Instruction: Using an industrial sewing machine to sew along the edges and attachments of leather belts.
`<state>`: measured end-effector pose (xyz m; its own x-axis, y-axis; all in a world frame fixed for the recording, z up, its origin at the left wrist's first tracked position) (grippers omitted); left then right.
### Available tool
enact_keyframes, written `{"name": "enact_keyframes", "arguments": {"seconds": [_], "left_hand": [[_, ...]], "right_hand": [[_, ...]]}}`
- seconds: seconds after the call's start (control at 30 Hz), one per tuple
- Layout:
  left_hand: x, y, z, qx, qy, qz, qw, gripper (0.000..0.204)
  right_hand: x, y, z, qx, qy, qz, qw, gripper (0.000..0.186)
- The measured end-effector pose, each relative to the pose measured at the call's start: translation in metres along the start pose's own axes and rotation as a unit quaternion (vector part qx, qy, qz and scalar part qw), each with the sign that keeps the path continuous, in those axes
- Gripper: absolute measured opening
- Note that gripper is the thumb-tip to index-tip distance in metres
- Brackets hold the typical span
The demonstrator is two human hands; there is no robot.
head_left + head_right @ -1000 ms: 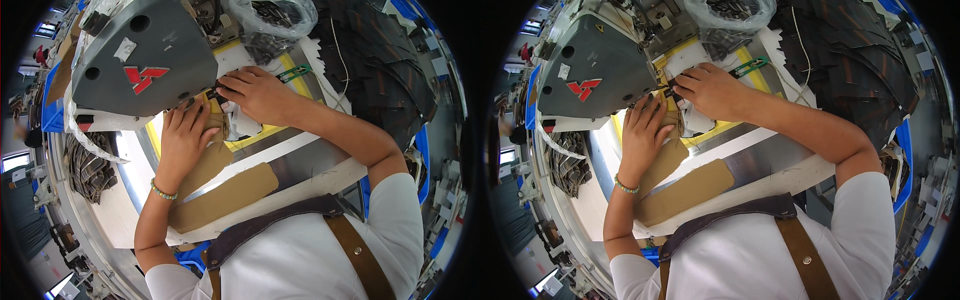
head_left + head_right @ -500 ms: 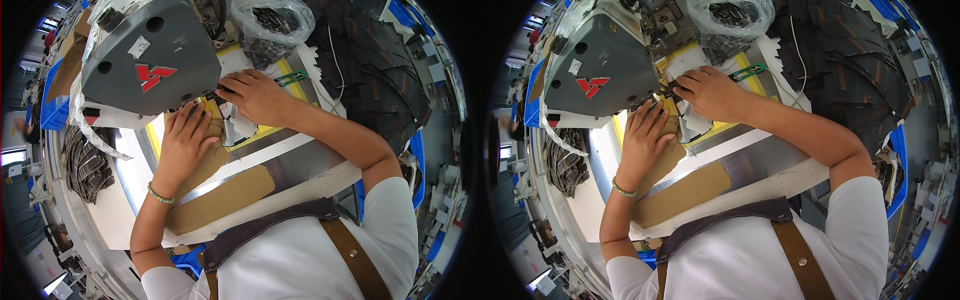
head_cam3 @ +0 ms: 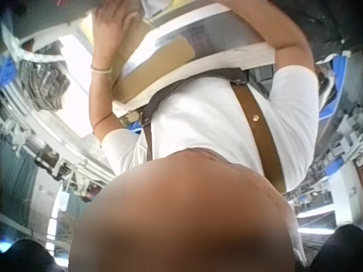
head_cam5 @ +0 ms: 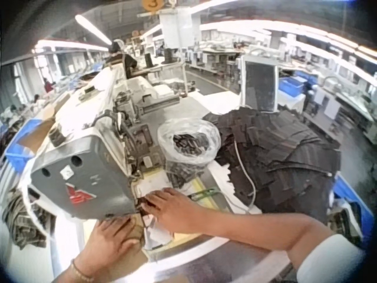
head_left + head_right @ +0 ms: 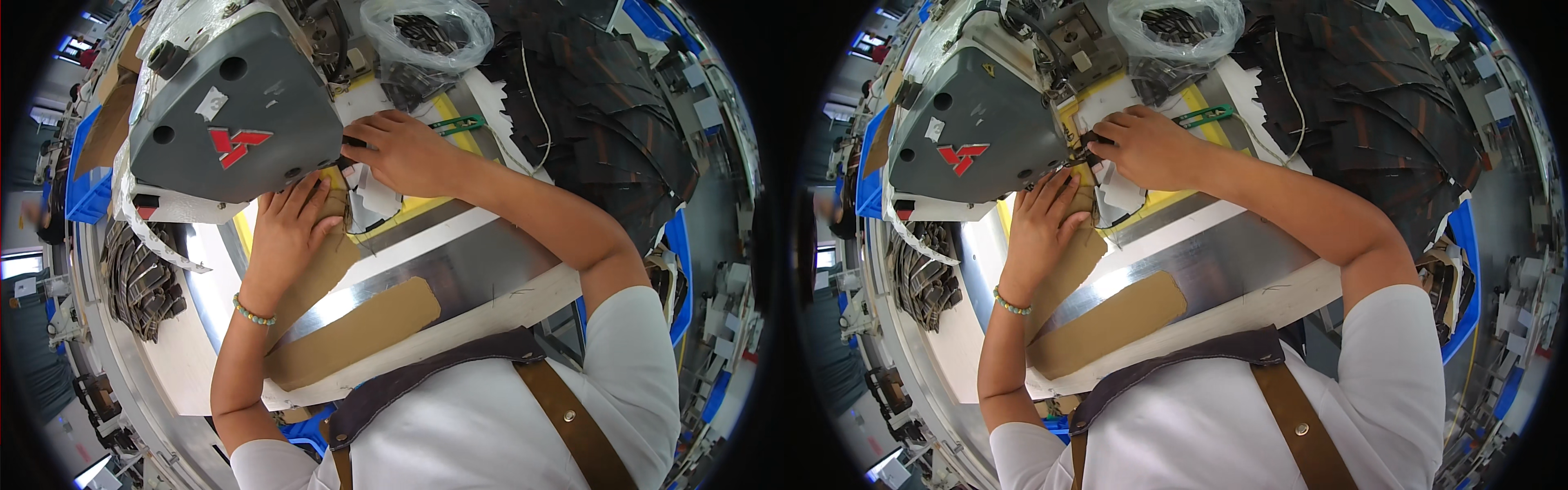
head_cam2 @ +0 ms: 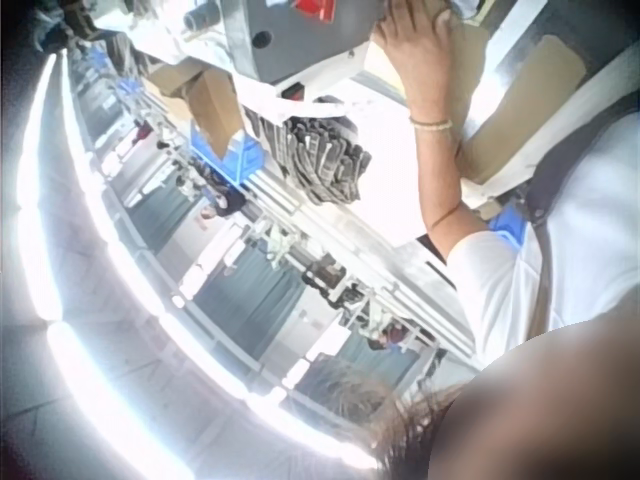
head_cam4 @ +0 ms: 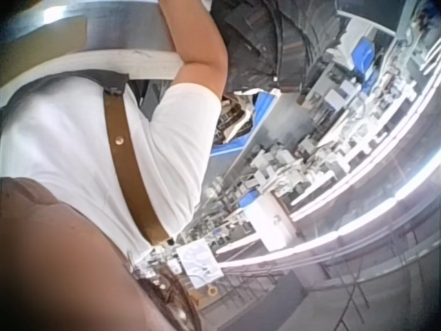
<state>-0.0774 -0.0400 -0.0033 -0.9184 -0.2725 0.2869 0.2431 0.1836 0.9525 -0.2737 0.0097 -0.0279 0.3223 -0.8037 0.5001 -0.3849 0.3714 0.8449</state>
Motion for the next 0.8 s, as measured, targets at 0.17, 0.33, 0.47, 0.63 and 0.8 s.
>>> {"name": "enact_keyframes", "arguments": {"seconds": [0.17,0.33,0.47,0.63,0.8], "left_hand": [[0.002,-0.002,-0.001,-0.003,0.008,-0.005,1.0,0.054],[0.002,-0.002,-0.001,-0.005,0.015,-0.041,0.999,0.058],[0.001,-0.002,0.0,0.0,0.012,-0.036,0.999,0.056],[0.001,0.001,0.002,0.0,0.01,-0.016,1.0,0.055],[-0.008,0.006,0.012,-0.038,-0.009,0.009,0.999,0.052]], "right_hand": [[-0.001,0.021,-0.003,0.015,0.043,0.09,0.995,0.033],[-0.008,0.005,0.006,0.068,0.029,0.042,0.996,0.032],[-0.006,0.011,0.0,0.065,0.043,0.057,0.995,0.034],[-0.004,0.008,-0.014,0.043,0.091,0.036,0.994,0.034],[-0.01,0.0,-0.033,0.017,0.07,-0.008,0.997,0.042]]}}
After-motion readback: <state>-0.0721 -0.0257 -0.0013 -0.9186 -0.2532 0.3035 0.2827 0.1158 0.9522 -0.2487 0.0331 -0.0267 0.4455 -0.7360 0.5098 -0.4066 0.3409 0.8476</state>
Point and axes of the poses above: each hand's wrist, its own x-axis towards the middle knuckle, its own y-axis out of the back of the hand, z = x × y, the point moved 6 cm from there along x, towards the middle knuckle, and after that the axes turned 8 degrees about x, right-handed, at the moved point
